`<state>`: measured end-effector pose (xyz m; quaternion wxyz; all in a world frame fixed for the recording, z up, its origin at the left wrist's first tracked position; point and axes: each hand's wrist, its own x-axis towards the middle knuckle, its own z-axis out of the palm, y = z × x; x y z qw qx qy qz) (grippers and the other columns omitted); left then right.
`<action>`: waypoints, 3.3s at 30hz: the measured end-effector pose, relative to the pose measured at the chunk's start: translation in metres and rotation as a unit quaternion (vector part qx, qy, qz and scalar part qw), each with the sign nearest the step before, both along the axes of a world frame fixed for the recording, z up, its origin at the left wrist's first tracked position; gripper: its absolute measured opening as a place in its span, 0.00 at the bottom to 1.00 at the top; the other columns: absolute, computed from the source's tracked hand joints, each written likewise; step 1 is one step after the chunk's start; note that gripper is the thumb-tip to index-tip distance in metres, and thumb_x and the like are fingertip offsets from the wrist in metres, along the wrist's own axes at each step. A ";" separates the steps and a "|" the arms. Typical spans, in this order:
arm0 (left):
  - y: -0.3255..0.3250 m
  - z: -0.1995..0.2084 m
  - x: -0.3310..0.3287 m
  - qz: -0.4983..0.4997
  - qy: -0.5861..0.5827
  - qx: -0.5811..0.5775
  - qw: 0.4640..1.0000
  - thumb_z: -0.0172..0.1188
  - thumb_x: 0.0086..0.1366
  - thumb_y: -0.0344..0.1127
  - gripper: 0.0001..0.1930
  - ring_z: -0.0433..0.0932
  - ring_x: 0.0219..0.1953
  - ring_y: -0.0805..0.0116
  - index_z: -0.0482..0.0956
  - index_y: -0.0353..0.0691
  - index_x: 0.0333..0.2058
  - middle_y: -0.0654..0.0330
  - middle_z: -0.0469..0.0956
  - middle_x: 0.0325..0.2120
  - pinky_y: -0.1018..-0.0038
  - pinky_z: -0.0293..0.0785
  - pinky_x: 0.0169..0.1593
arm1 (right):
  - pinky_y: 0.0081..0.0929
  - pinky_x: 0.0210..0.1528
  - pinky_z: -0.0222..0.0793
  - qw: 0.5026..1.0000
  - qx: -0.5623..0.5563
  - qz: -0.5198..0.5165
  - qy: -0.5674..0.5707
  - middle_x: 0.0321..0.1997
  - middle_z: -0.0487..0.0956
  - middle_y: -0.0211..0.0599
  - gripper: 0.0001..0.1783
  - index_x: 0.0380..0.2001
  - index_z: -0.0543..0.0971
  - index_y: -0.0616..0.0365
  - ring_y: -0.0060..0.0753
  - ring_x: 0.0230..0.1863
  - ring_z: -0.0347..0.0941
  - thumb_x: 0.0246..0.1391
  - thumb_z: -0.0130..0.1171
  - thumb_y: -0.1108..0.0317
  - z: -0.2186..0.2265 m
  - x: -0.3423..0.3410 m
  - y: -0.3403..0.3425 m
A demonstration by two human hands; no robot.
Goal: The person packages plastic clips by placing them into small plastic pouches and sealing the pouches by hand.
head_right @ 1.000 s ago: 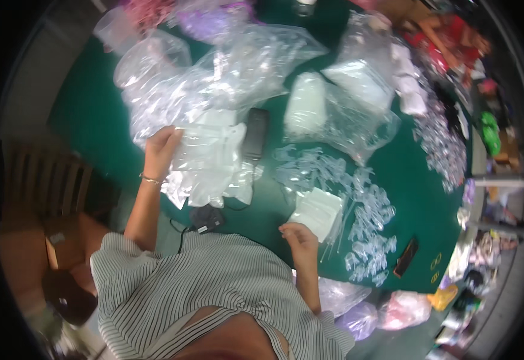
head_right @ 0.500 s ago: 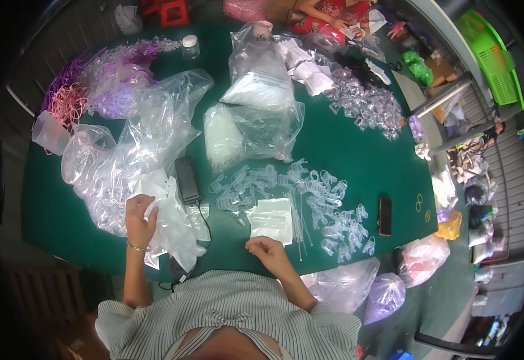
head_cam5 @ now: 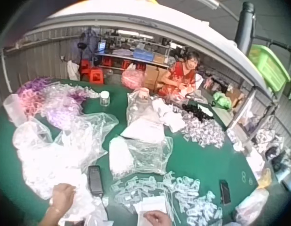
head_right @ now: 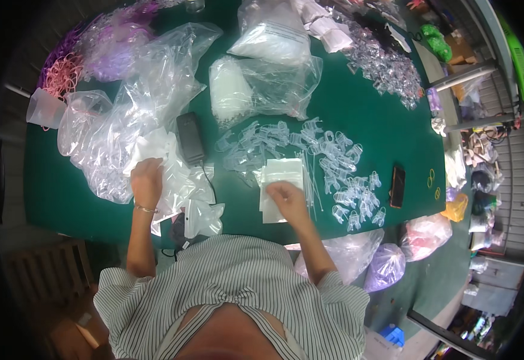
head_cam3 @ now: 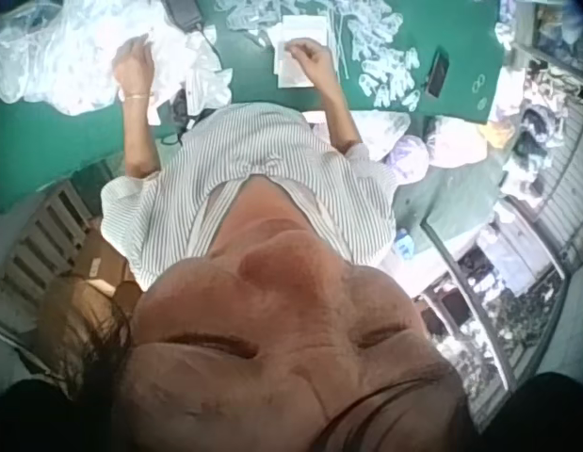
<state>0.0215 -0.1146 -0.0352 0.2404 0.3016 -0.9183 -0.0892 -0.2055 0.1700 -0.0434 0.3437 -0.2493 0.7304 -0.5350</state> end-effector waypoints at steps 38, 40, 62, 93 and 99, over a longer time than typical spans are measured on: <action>0.132 0.022 -0.064 -0.352 0.019 0.340 0.872 0.58 0.54 0.33 0.09 0.75 0.36 0.61 0.78 0.40 0.34 0.59 0.75 0.32 0.70 0.72 0.41 | 0.41 0.49 0.56 0.836 0.099 0.083 0.533 0.46 0.72 0.29 0.22 0.40 0.76 0.48 0.40 0.51 0.64 0.35 0.66 0.67 -0.039 0.013 0.025; 0.132 0.020 -0.065 -0.350 0.014 0.347 0.870 0.58 0.54 0.33 0.09 0.75 0.36 0.61 0.78 0.40 0.34 0.59 0.75 0.32 0.70 0.71 0.41 | 0.40 0.49 0.57 0.834 0.093 0.078 0.539 0.46 0.72 0.28 0.21 0.39 0.77 0.47 0.40 0.50 0.64 0.35 0.66 0.67 -0.040 0.013 0.024; 0.152 0.014 -0.089 -0.401 -0.013 0.348 0.847 0.58 0.53 0.29 0.09 0.75 0.34 0.56 0.78 0.39 0.35 0.54 0.76 0.31 0.70 0.72 0.38 | 0.45 0.51 0.53 0.856 0.092 -0.032 0.508 0.48 0.72 0.29 0.20 0.37 0.76 0.51 0.40 0.51 0.63 0.35 0.65 0.64 -0.044 0.029 0.041; 0.148 0.045 -0.090 -0.351 -0.030 0.430 0.831 0.50 0.53 0.26 0.11 0.74 0.27 0.56 0.75 0.33 0.36 0.52 0.74 0.25 0.70 0.70 0.32 | 0.16 0.33 0.65 0.963 -0.060 0.162 -0.207 0.29 0.76 0.27 0.09 0.36 0.76 0.64 0.15 0.30 0.69 0.51 0.58 0.72 0.027 0.014 0.068; 0.154 0.057 -0.083 -0.268 0.116 0.302 0.907 0.59 0.48 0.28 0.14 0.72 0.35 0.55 0.75 0.37 0.37 0.52 0.73 0.30 0.66 0.68 0.41 | 0.15 0.32 0.65 0.970 -0.038 0.126 -0.207 0.26 0.76 0.25 0.07 0.32 0.77 0.65 0.13 0.29 0.68 0.50 0.59 0.73 0.050 0.018 0.059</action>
